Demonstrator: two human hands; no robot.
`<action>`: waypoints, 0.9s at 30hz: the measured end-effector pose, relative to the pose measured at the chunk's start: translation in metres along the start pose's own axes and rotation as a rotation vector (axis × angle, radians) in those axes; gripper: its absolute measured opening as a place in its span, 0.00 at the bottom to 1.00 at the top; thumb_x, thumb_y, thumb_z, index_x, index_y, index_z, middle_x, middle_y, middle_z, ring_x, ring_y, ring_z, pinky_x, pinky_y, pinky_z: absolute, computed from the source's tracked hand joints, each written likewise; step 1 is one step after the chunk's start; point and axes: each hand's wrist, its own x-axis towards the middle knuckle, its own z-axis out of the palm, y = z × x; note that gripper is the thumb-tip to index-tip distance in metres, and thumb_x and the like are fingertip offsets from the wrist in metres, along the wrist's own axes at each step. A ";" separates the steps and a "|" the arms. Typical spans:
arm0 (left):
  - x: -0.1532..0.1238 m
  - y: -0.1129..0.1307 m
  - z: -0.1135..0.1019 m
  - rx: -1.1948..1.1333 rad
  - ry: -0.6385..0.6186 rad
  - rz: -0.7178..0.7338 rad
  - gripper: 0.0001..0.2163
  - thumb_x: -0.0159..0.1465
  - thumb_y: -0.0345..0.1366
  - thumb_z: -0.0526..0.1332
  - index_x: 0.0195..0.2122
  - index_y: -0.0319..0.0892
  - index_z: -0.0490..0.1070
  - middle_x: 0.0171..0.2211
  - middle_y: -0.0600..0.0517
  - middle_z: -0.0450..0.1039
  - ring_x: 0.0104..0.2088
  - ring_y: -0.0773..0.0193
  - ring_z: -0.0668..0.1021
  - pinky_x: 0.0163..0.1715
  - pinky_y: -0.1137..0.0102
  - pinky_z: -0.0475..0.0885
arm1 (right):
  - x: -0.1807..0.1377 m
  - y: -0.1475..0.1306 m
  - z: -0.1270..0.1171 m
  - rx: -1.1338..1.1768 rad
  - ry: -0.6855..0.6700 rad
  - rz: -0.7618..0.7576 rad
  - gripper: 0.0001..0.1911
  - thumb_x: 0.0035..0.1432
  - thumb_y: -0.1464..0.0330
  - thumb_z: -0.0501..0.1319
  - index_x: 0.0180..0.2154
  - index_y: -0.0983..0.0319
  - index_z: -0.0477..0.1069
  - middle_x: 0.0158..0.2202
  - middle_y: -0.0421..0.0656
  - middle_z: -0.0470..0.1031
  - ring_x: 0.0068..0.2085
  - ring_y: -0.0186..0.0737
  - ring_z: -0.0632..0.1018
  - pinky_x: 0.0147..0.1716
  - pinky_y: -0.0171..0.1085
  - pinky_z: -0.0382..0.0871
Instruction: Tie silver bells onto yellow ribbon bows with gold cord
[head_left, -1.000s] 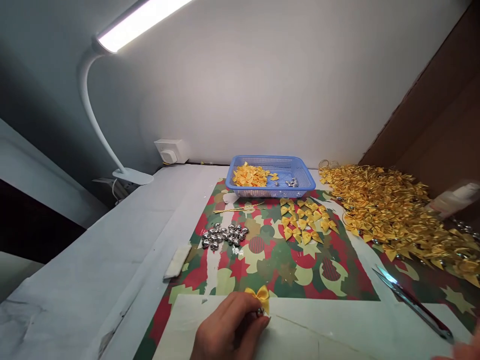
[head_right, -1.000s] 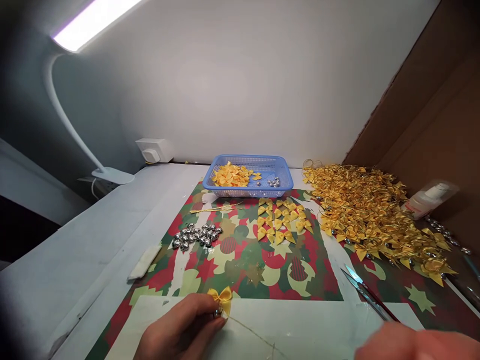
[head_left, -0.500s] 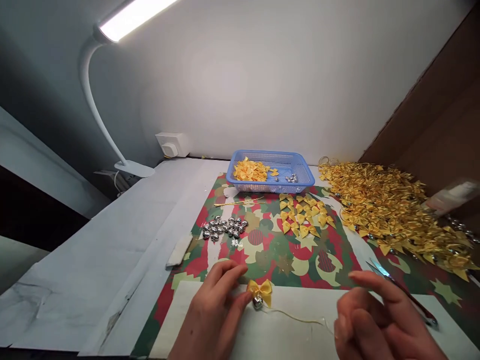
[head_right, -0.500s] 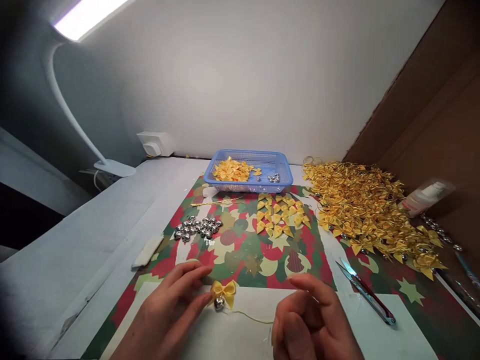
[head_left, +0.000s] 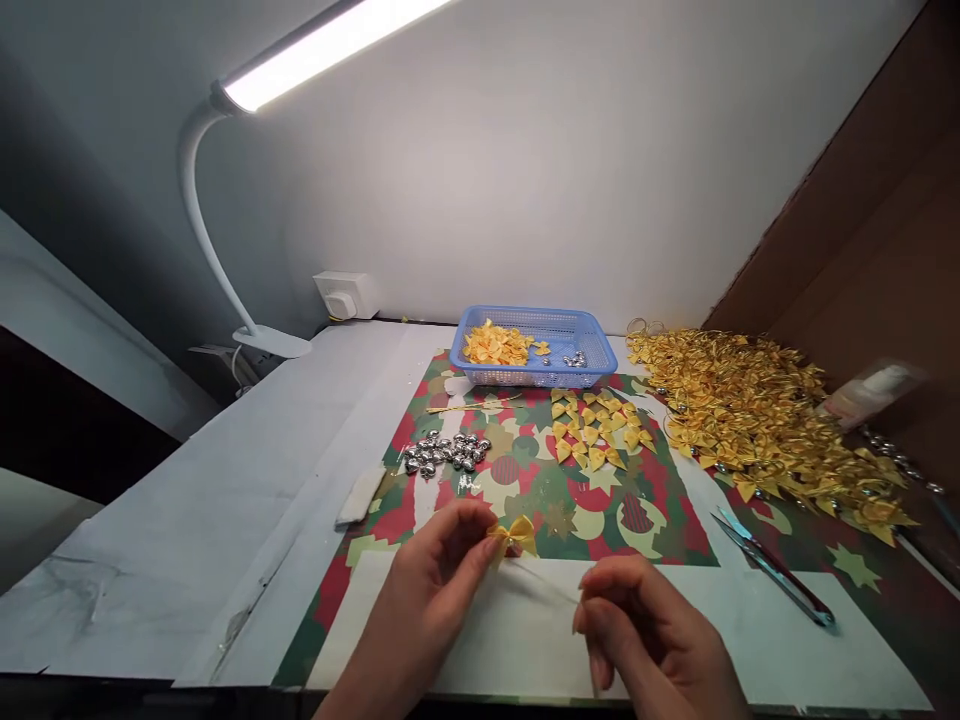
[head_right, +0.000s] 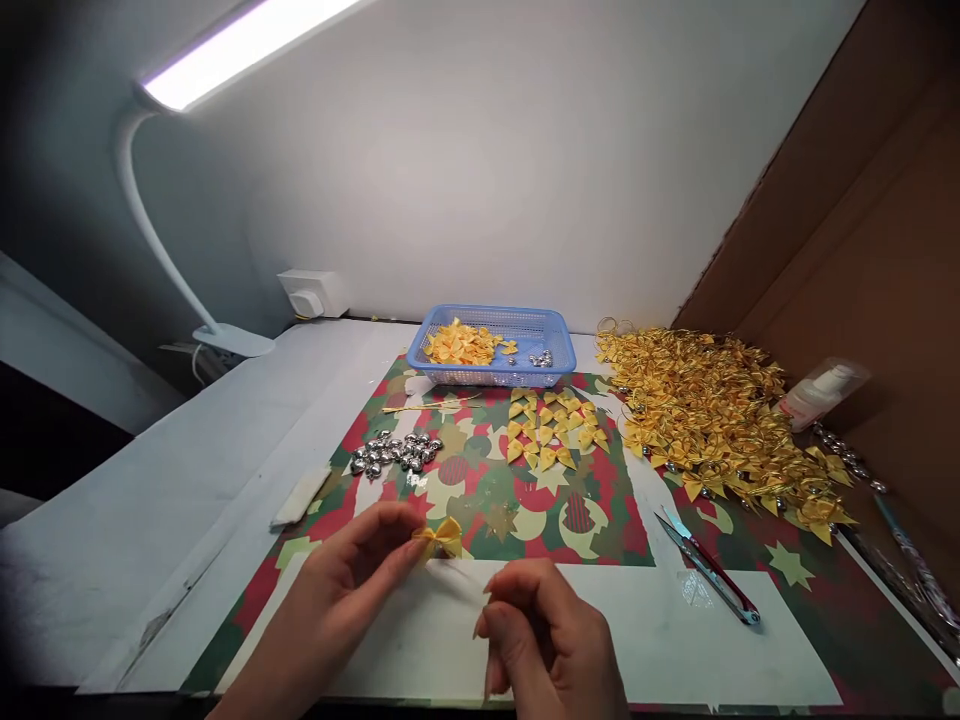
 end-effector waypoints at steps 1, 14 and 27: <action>0.001 0.002 -0.001 -0.096 0.000 -0.051 0.06 0.61 0.39 0.67 0.38 0.45 0.76 0.34 0.52 0.81 0.38 0.56 0.82 0.39 0.69 0.74 | 0.003 0.002 0.000 -0.037 -0.039 -0.047 0.13 0.63 0.56 0.62 0.35 0.59 0.76 0.22 0.37 0.73 0.20 0.30 0.72 0.23 0.28 0.67; -0.004 0.022 0.003 -0.429 -0.180 -0.269 0.06 0.61 0.38 0.69 0.35 0.43 0.77 0.27 0.55 0.78 0.31 0.65 0.76 0.37 0.72 0.74 | 0.023 0.009 0.020 -0.529 0.097 -0.650 0.11 0.65 0.73 0.58 0.41 0.56 0.78 0.29 0.40 0.72 0.27 0.34 0.76 0.26 0.30 0.69; -0.005 0.014 0.005 -0.486 -0.131 -0.269 0.04 0.60 0.35 0.71 0.33 0.44 0.77 0.27 0.58 0.79 0.30 0.69 0.76 0.33 0.77 0.72 | 0.020 0.004 0.013 -0.674 0.109 -0.749 0.10 0.63 0.75 0.58 0.42 0.58 0.75 0.29 0.41 0.70 0.29 0.37 0.73 0.27 0.33 0.66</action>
